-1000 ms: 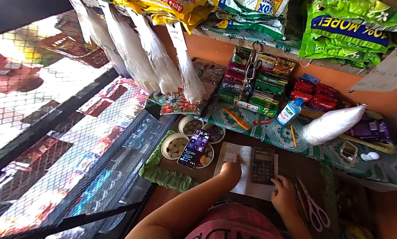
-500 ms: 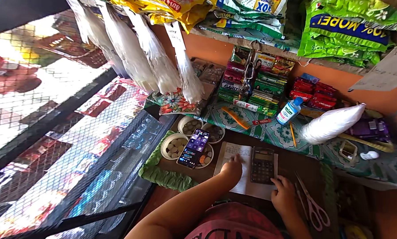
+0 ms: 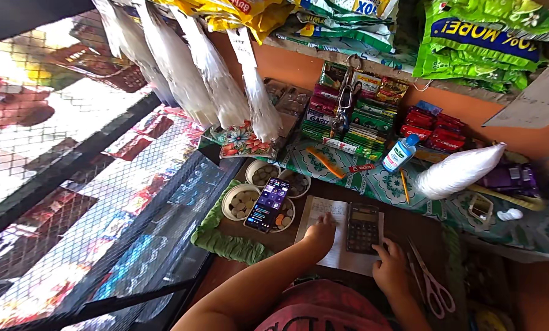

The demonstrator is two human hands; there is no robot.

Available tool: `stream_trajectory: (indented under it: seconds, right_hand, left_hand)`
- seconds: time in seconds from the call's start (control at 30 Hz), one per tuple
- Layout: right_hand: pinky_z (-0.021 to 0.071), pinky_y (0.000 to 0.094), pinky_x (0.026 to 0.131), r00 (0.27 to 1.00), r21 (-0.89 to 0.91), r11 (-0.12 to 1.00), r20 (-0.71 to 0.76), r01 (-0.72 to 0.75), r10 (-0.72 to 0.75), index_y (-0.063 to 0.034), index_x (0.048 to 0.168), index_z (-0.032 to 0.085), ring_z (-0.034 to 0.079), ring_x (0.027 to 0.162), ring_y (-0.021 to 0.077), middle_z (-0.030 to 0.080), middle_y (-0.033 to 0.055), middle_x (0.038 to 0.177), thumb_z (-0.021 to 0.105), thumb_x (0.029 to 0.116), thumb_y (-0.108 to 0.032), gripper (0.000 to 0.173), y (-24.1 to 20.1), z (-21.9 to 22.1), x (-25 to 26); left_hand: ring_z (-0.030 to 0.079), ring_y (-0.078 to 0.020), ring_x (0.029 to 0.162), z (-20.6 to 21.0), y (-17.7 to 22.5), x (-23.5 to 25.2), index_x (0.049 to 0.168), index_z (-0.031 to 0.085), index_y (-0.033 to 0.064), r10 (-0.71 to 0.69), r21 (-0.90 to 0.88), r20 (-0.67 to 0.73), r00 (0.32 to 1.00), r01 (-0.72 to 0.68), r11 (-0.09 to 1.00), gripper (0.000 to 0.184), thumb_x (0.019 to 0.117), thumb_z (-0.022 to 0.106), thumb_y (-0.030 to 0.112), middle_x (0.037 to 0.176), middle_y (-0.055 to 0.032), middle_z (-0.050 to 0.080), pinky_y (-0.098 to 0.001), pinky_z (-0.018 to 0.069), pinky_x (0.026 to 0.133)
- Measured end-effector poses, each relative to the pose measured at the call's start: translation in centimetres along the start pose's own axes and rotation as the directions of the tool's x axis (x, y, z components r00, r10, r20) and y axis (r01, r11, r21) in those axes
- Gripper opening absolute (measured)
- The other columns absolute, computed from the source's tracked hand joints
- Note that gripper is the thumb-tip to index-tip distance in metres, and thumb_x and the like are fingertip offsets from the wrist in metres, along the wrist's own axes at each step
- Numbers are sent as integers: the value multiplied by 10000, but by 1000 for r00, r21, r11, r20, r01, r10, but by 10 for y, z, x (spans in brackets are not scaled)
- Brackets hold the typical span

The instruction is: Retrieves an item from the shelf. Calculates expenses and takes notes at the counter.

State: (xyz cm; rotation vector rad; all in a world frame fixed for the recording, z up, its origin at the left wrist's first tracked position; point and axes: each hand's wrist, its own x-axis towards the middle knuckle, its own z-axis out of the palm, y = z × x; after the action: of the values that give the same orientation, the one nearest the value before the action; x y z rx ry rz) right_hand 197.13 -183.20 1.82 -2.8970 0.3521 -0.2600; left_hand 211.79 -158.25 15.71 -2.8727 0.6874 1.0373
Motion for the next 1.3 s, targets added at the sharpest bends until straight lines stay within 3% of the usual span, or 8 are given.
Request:
stream_trajectory:
  seconds: [0.2,0.43,0.67,0.8,0.97,1.1,1.2,1.3]
  right_hand:
    - [430,549,1097,998,-8,1000,62,29,-28,-425,1218,697,400,1424,276,378,-24,1600,755,708,-196,562,-32,-7,12]
    - [419,591,1087,997,-13,1000,78,11,-10,-422,1220,695,400,1424,297,375,-16,1604,761,706,-188,568,-35,-6,16]
    - [467,498,1075,998,20,998,16,-62,62,-360,1107,727,456,1374,250,411,-23,1568,765,703,-167,450,-18,-5,10]
    - [476,525,1067,998,-14,998,21,-60,60,-355,1074,736,465,1367,271,461,-4,1530,747,746,-171,376,-2,-1,3]
    - [434,551,1097,999,33,999,44,22,-23,-390,1133,727,406,1421,279,389,-19,1592,752,713,-161,479,-28,-11,11]
    - [429,579,1084,997,-16,1000,74,24,-23,-377,1078,735,395,1429,297,394,-28,1592,759,703,-179,424,-45,-12,24]
    - [433,593,1074,997,-43,999,76,13,-10,-395,1214,701,408,1416,317,380,-5,1599,778,701,-199,554,-49,-13,34]
    - [433,608,1060,996,-49,999,86,5,-1,-431,1233,692,409,1414,319,375,-3,1604,785,695,-197,595,-49,-11,36]
  left_hand:
    - [390,-510,1416,1,1,4,1507,436,77,-16,16,15,1000,16,1000,803,818,807,256,1706,-153,113,-629,587,828]
    - [403,-498,1412,1,1,3,1523,417,83,-20,30,15,1000,19,999,803,833,789,257,1706,-151,113,-615,588,836]
    - [386,-495,1427,0,0,3,1518,420,70,-16,35,24,1000,15,999,772,849,772,228,1709,-146,106,-616,586,846]
    - [395,-503,1415,2,-1,2,1522,423,87,-7,12,5,1000,7,1000,816,815,807,220,1705,-151,125,-625,587,831]
    - [405,-504,1407,2,1,5,1527,410,78,-15,41,11,1000,14,999,800,829,782,196,1703,-161,124,-619,585,838]
    - [401,-497,1413,2,-1,5,1518,418,78,-11,41,10,1000,10,999,798,824,789,210,1704,-154,122,-614,588,832]
    - [393,-498,1418,4,-2,7,1527,409,87,-8,41,7,1000,8,999,823,822,800,250,1704,-154,122,-617,587,833]
    - [396,-501,1415,4,-2,7,1526,410,90,-3,33,8,1000,3,999,764,847,750,176,1705,-154,118,-621,586,833]
